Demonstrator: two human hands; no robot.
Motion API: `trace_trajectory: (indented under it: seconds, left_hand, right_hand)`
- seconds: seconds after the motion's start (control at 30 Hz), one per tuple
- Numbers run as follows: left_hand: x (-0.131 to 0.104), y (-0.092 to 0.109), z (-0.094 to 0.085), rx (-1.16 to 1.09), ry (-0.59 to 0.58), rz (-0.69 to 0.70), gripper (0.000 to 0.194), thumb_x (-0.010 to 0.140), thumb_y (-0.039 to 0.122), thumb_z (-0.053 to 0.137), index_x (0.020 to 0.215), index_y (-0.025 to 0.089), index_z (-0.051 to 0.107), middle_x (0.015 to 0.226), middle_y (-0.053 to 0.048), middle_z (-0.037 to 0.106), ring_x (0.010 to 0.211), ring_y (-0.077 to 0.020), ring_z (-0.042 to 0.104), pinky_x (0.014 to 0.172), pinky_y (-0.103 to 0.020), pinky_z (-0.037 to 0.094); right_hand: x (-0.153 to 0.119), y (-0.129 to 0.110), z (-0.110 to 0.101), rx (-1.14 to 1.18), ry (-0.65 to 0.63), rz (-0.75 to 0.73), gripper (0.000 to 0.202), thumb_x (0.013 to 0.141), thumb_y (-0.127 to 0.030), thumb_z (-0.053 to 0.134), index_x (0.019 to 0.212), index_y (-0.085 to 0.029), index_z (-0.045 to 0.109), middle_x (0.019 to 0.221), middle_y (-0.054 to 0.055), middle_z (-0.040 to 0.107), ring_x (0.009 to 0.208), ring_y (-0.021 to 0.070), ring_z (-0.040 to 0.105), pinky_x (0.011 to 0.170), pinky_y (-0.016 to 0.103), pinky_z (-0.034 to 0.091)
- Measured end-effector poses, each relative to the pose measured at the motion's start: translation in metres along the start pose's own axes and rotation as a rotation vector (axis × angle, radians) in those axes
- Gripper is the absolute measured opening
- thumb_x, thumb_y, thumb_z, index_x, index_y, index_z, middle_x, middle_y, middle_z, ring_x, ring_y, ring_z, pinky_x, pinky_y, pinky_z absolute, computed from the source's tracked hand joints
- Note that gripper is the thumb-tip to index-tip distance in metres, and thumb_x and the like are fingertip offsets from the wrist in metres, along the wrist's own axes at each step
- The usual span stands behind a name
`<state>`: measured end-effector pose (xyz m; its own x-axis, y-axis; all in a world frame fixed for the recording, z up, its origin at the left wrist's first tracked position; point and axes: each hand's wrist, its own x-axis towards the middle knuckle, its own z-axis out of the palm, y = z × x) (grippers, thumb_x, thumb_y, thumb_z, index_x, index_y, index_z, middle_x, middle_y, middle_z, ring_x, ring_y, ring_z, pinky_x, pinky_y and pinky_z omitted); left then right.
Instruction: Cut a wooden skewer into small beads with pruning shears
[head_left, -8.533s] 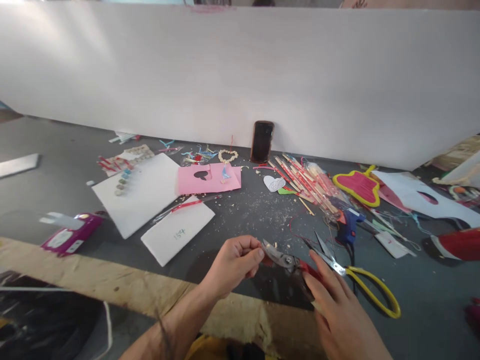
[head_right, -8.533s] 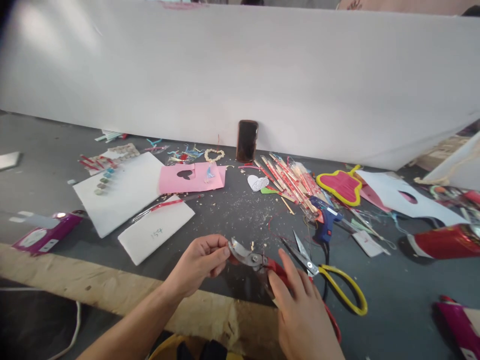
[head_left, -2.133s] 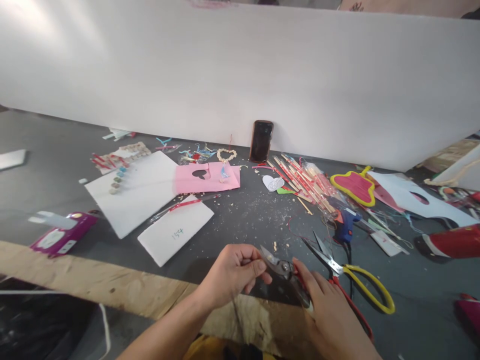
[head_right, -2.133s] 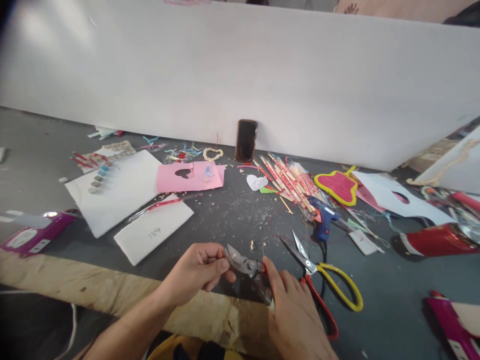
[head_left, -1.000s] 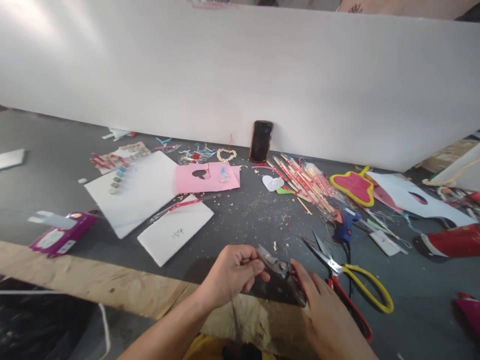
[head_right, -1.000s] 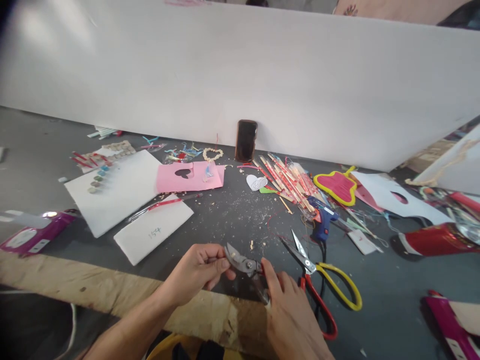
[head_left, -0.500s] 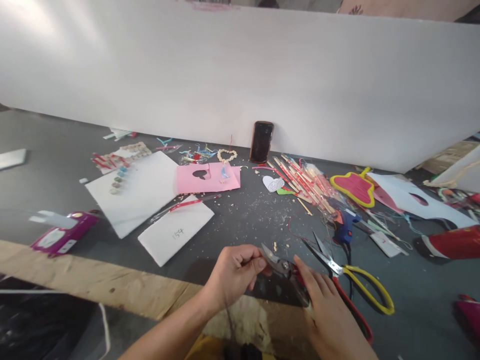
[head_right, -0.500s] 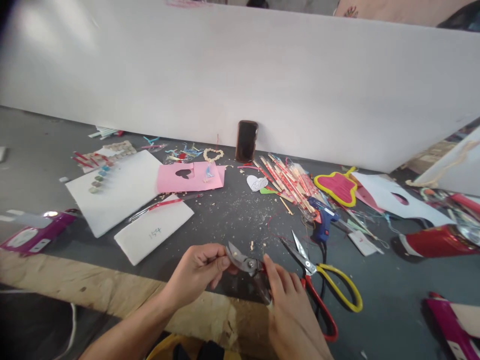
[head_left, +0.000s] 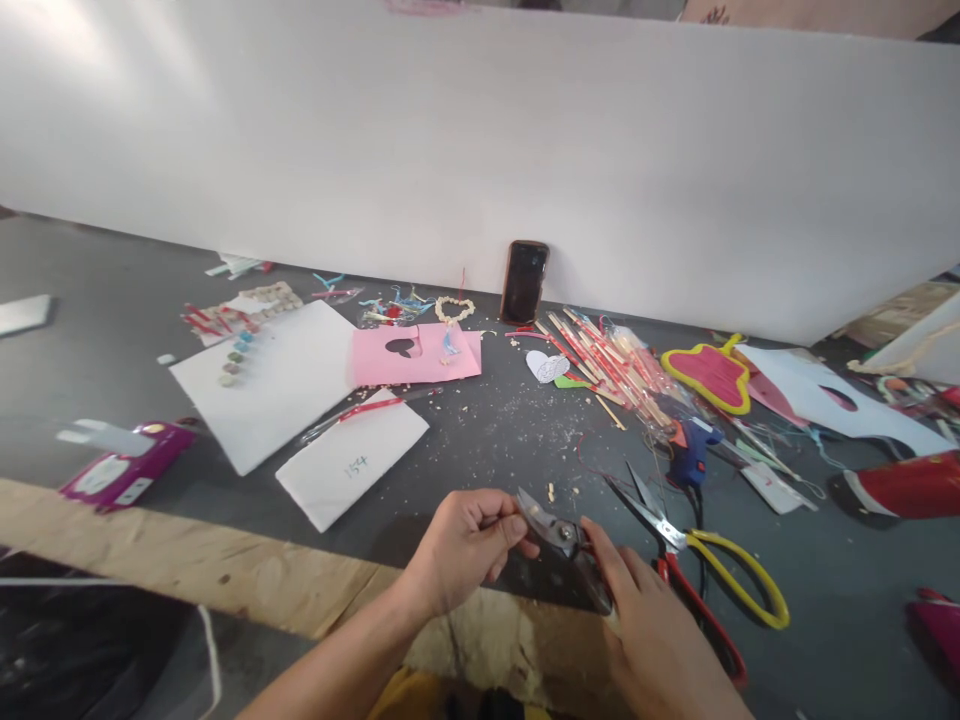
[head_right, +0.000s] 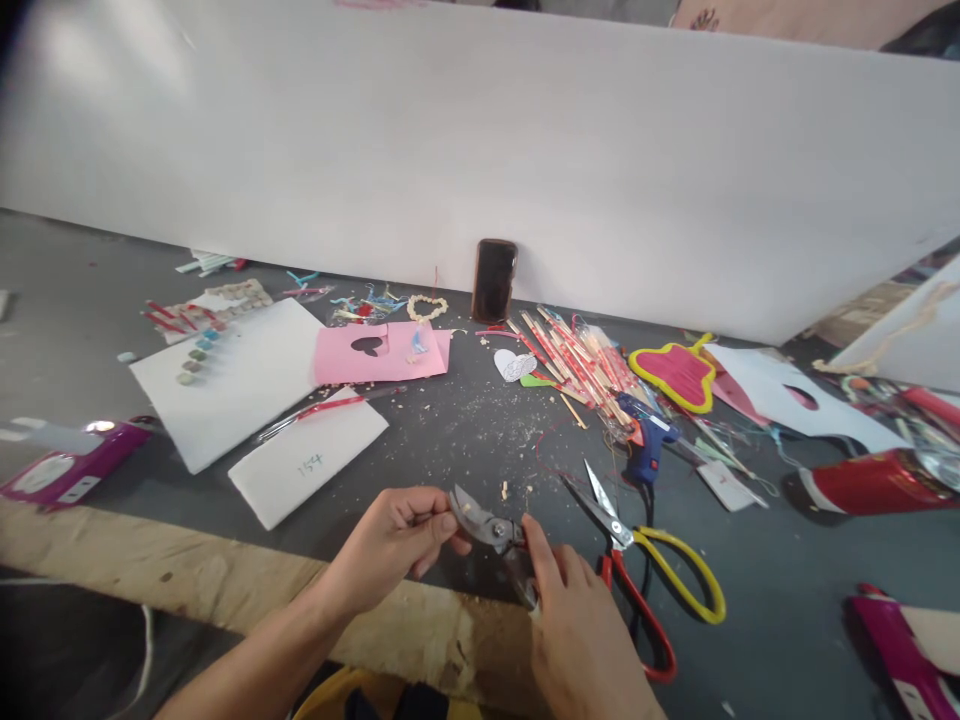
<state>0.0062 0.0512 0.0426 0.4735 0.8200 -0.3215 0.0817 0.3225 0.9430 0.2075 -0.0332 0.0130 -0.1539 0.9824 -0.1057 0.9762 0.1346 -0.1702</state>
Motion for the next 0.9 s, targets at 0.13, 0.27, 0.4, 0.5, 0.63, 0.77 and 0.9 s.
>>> trace_trajectory:
  seconds: [0.13,0.27,0.4,0.5,0.63,0.77,0.9]
  left_hand:
    - [0.002,-0.006,-0.001,-0.036,-0.003,-0.016,0.027,0.079,0.035,0.052,0.068,0.012,0.058,0.069,-0.006,0.066,0.041,-0.0040,0.037,0.041,-0.019,0.029]
    - [0.002,-0.002,-0.003,0.043,-0.011,0.004,0.028,0.080,0.034,0.051,0.067,0.011,0.059,0.063,-0.004,0.064,0.041,-0.0044,0.038,0.042,-0.018,0.030]
    - [0.000,0.005,-0.003,0.102,-0.025,0.037,0.026,0.081,0.031,0.047,0.069,0.011,0.059,0.066,-0.005,0.065,0.042,-0.0048,0.041,0.043,-0.018,0.031]
    - [-0.001,0.005,-0.002,0.074,-0.044,0.014,0.026,0.082,0.031,0.047,0.068,0.011,0.057,0.064,-0.004,0.064,0.041,-0.0042,0.039,0.042,-0.018,0.029]
    - [0.000,-0.002,-0.001,-0.048,-0.088,0.028,0.029,0.083,0.035,0.048,0.068,0.011,0.056,0.062,-0.004,0.062,0.040,-0.0033,0.035,0.040,-0.018,0.025]
    - [0.001,-0.004,-0.004,-0.137,-0.155,0.024,0.030,0.082,0.037,0.050,0.072,0.011,0.058,0.059,-0.004,0.062,0.037,-0.0026,0.031,0.039,-0.018,0.022]
    - [0.000,0.000,-0.006,-0.126,-0.189,0.019,0.030,0.082,0.038,0.052,0.073,0.010,0.059,0.059,-0.004,0.062,0.037,-0.0026,0.032,0.038,-0.018,0.022]
  right_hand:
    - [-0.002,0.000,0.008,0.068,-0.042,0.032,0.073,0.070,-0.006,0.039,0.140,-0.016,0.024,0.102,0.012,0.059,0.084,0.0225,0.060,0.072,0.032,0.048]
    - [-0.001,0.002,0.008,0.113,-0.047,0.044,0.073,0.072,-0.006,0.038,0.142,-0.018,0.020,0.106,0.012,0.058,0.091,0.0232,0.058,0.076,0.034,0.047]
    - [-0.001,0.007,0.006,0.097,-0.009,0.025,0.079,0.070,-0.005,0.039,0.143,-0.020,0.015,0.111,0.011,0.057,0.098,0.0245,0.055,0.081,0.037,0.046]
    - [-0.002,0.008,0.003,0.122,-0.007,0.004,0.075,0.074,-0.010,0.040,0.144,-0.022,0.015,0.111,0.010,0.057,0.099,0.0244,0.055,0.084,0.038,0.046]
    - [-0.002,0.008,-0.003,0.204,-0.041,-0.012,0.071,0.078,-0.018,0.043,0.144,-0.022,0.015,0.118,0.012,0.053,0.107,0.0245,0.052,0.087,0.038,0.044]
    - [-0.001,0.009,-0.004,0.224,-0.063,-0.030,0.081,0.070,-0.008,0.043,0.144,-0.020,0.013,0.125,0.012,0.048,0.112,0.0229,0.048,0.093,0.038,0.042]
    - [-0.001,0.006,-0.006,0.161,-0.050,-0.033,0.085,0.062,0.000,0.039,0.142,-0.017,0.019,0.119,0.013,0.053,0.107,0.0234,0.050,0.092,0.040,0.042]
